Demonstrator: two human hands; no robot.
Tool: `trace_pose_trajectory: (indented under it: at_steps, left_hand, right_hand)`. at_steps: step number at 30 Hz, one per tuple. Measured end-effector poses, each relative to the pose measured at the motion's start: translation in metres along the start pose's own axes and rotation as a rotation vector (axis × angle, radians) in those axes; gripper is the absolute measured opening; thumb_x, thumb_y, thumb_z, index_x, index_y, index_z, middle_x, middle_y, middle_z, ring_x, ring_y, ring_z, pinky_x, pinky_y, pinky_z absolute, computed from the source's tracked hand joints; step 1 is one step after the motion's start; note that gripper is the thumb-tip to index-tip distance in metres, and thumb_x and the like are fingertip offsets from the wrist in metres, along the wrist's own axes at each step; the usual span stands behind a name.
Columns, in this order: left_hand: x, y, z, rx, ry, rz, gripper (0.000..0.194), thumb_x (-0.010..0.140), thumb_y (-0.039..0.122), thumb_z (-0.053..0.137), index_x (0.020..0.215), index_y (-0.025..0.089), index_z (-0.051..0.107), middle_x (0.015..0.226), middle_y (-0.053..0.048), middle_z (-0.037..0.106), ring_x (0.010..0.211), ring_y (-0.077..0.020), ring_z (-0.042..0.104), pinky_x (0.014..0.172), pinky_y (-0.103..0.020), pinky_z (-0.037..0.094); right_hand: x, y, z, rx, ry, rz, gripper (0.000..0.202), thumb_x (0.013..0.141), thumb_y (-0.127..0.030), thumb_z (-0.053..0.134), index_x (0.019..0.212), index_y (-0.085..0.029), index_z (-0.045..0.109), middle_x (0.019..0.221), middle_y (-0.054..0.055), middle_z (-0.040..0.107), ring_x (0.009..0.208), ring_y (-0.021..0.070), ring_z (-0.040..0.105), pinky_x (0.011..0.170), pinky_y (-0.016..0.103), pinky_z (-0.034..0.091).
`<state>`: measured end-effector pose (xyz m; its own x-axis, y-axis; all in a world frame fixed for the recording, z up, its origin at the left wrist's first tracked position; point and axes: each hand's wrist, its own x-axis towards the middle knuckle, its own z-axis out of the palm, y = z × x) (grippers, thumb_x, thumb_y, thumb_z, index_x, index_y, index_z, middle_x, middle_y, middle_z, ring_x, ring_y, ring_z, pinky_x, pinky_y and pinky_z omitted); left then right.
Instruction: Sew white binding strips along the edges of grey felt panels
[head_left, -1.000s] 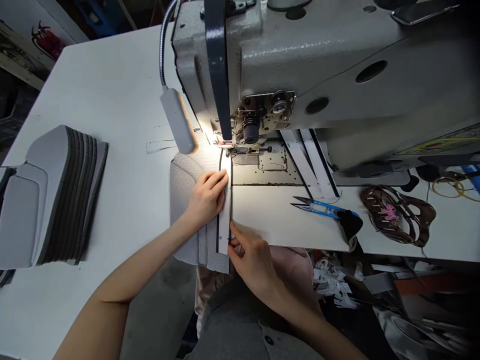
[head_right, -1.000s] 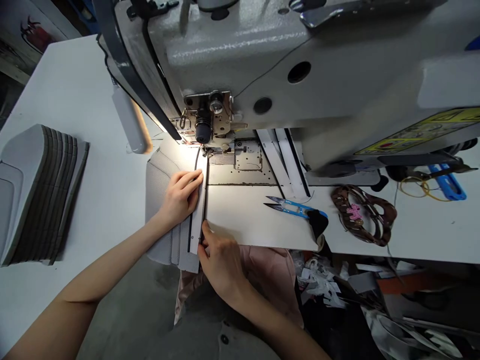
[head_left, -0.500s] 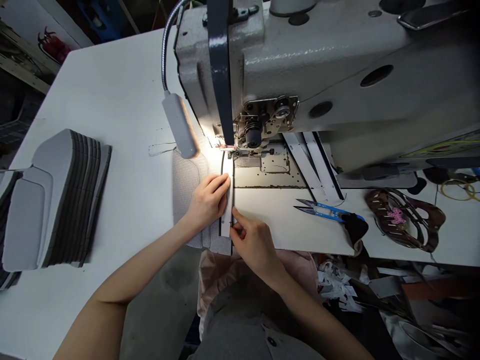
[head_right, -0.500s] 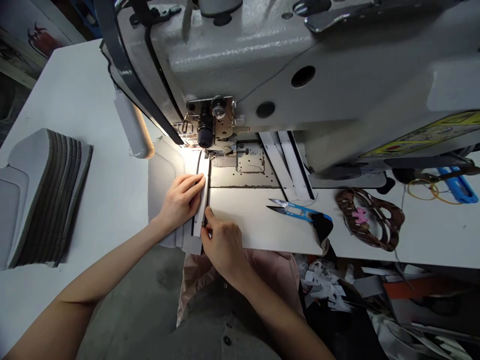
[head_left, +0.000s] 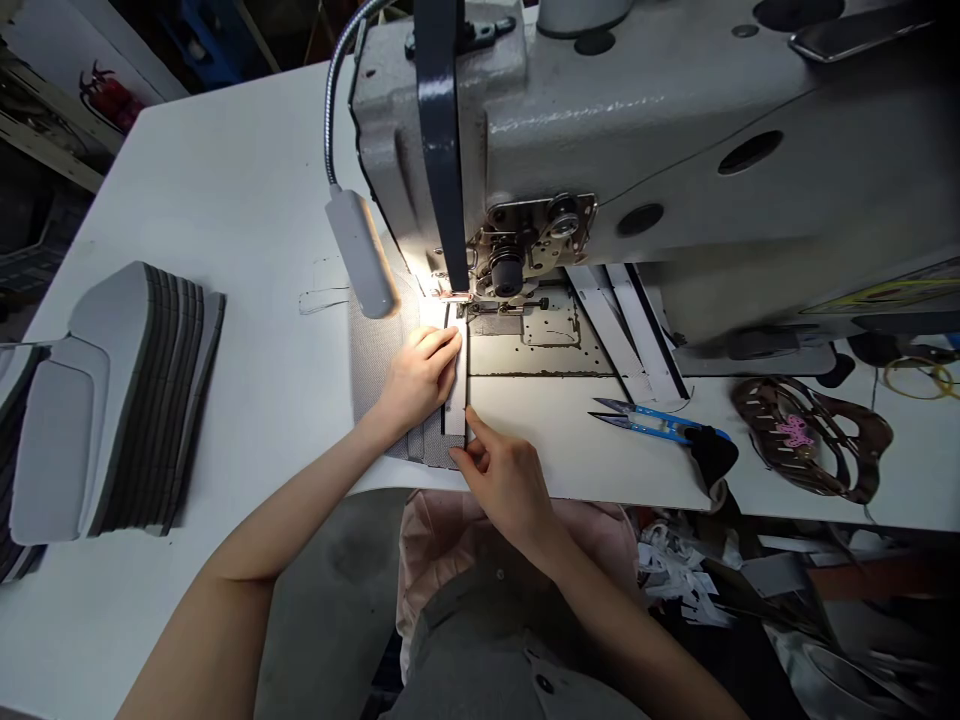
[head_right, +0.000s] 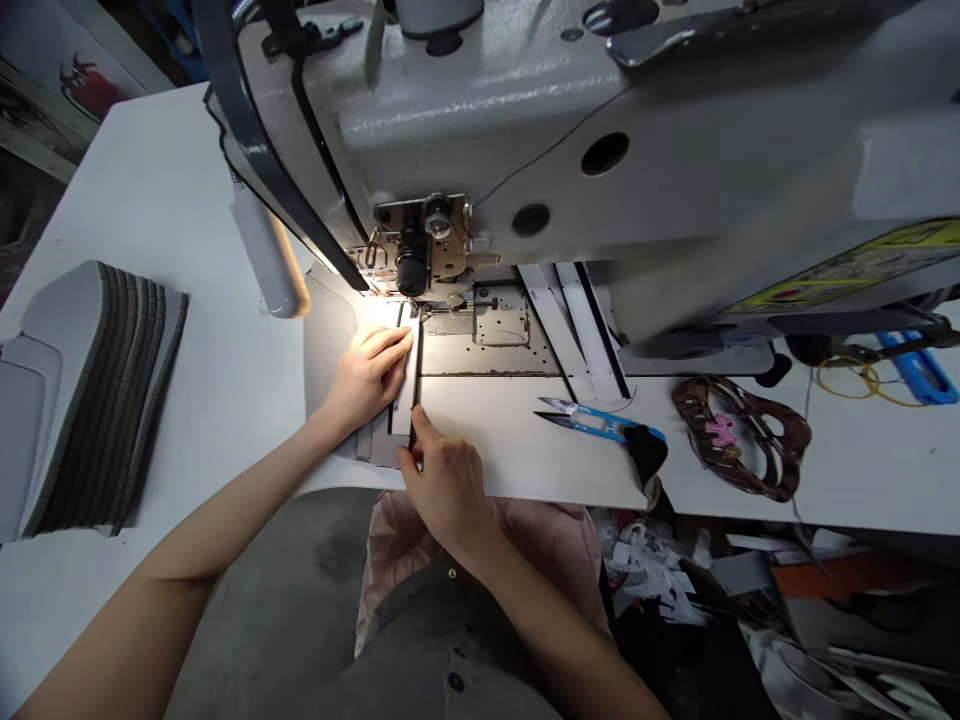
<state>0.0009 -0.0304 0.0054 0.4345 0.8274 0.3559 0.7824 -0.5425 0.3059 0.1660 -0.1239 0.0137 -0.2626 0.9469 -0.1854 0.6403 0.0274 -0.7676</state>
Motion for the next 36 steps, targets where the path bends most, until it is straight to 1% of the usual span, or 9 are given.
trace_pose_trajectory:
  at_steps: [4,9,14,21,24,26,32,34,36]
  left_hand:
    - [0.002,0.0,-0.001,0.009,0.002,0.029,0.032,0.097,0.016,0.043,0.12,0.016,0.064,0.121,-0.013,0.068,0.109,-0.0251,0.061,0.098,-0.045,0.052]
    - [-0.011,0.008,-0.003,0.022,0.032,0.024,0.03,0.098,0.019,0.044,0.121,0.017,0.064,0.121,-0.013,0.068,0.11,-0.0241,0.06,0.096,-0.043,0.054]
    - [-0.015,0.007,0.0,0.016,0.055,0.001,0.027,0.1,0.023,0.046,0.117,0.019,0.066,0.119,-0.011,0.069,0.108,-0.0228,0.061,0.095,-0.042,0.054]
    - [-0.008,-0.003,0.003,0.01,0.131,0.07,0.019,0.099,0.023,0.051,0.108,0.018,0.067,0.11,-0.009,0.072,0.099,-0.0204,0.062,0.089,-0.038,0.053]
    - [-0.008,-0.003,0.003,-0.011,0.157,0.101,0.014,0.099,0.022,0.054,0.096,0.019,0.067,0.098,-0.005,0.073,0.091,-0.018,0.062,0.084,-0.034,0.052]
    - [-0.008,-0.002,0.003,-0.012,0.168,0.113,0.015,0.099,0.021,0.054,0.089,0.019,0.065,0.091,-0.003,0.073,0.087,-0.0165,0.061,0.08,-0.031,0.05]
    - [-0.008,-0.001,0.003,0.012,0.17,0.109,0.016,0.099,0.016,0.052,0.089,0.018,0.064,0.086,-0.003,0.069,0.082,-0.0147,0.058,0.072,-0.027,0.045]
    - [-0.008,-0.002,0.004,0.021,0.176,0.104,0.017,0.098,0.014,0.051,0.089,0.018,0.065,0.086,-0.003,0.069,0.082,-0.0147,0.059,0.071,-0.027,0.044]
    - [-0.008,-0.003,0.004,0.033,0.168,0.097,0.018,0.098,0.013,0.05,0.091,0.017,0.066,0.088,-0.003,0.07,0.083,-0.0151,0.059,0.071,-0.027,0.044]
  right_hand:
    - [0.011,0.002,-0.001,0.005,0.014,-0.005,0.05,0.087,-0.021,0.064,0.137,-0.015,0.058,0.07,-0.001,0.072,0.058,0.0159,0.064,0.067,0.028,0.049]
    - [0.023,-0.001,-0.007,0.01,-0.003,0.019,0.048,0.087,-0.019,0.064,0.135,-0.015,0.059,0.07,-0.002,0.072,0.06,0.0161,0.065,0.069,0.028,0.048]
    - [0.034,-0.005,-0.012,0.013,0.008,0.062,0.06,0.086,-0.016,0.067,0.142,-0.011,0.049,0.077,0.0,0.075,0.067,0.0181,0.068,0.074,0.031,0.049]
    - [0.048,-0.01,-0.02,-0.007,0.013,0.081,0.066,0.085,-0.015,0.068,0.143,-0.01,0.039,0.078,-0.001,0.075,0.074,0.0203,0.071,0.075,0.032,0.05]
    - [0.055,-0.011,-0.022,-0.039,0.023,0.064,0.061,0.085,-0.013,0.066,0.14,-0.01,0.04,0.078,0.0,0.075,0.077,0.0217,0.071,0.074,0.032,0.048]
    - [0.059,-0.011,-0.024,-0.059,0.038,0.052,0.058,0.085,-0.011,0.064,0.138,-0.011,0.041,0.079,0.0,0.075,0.079,0.0227,0.071,0.073,0.032,0.047]
    - [0.073,-0.011,-0.028,-0.08,0.075,0.032,0.047,0.084,-0.011,0.061,0.129,-0.014,0.049,0.075,0.0,0.073,0.079,0.0228,0.068,0.068,0.03,0.041]
    - [0.076,-0.01,-0.03,-0.09,0.076,0.004,0.034,0.084,-0.012,0.062,0.118,-0.018,0.057,0.072,-0.003,0.071,0.074,0.02,0.066,0.066,0.028,0.037]
    - [0.077,-0.007,-0.032,-0.128,0.08,-0.044,0.015,0.087,-0.016,0.063,0.1,-0.021,0.065,0.073,-0.003,0.07,0.072,0.0173,0.063,0.064,0.027,0.034]
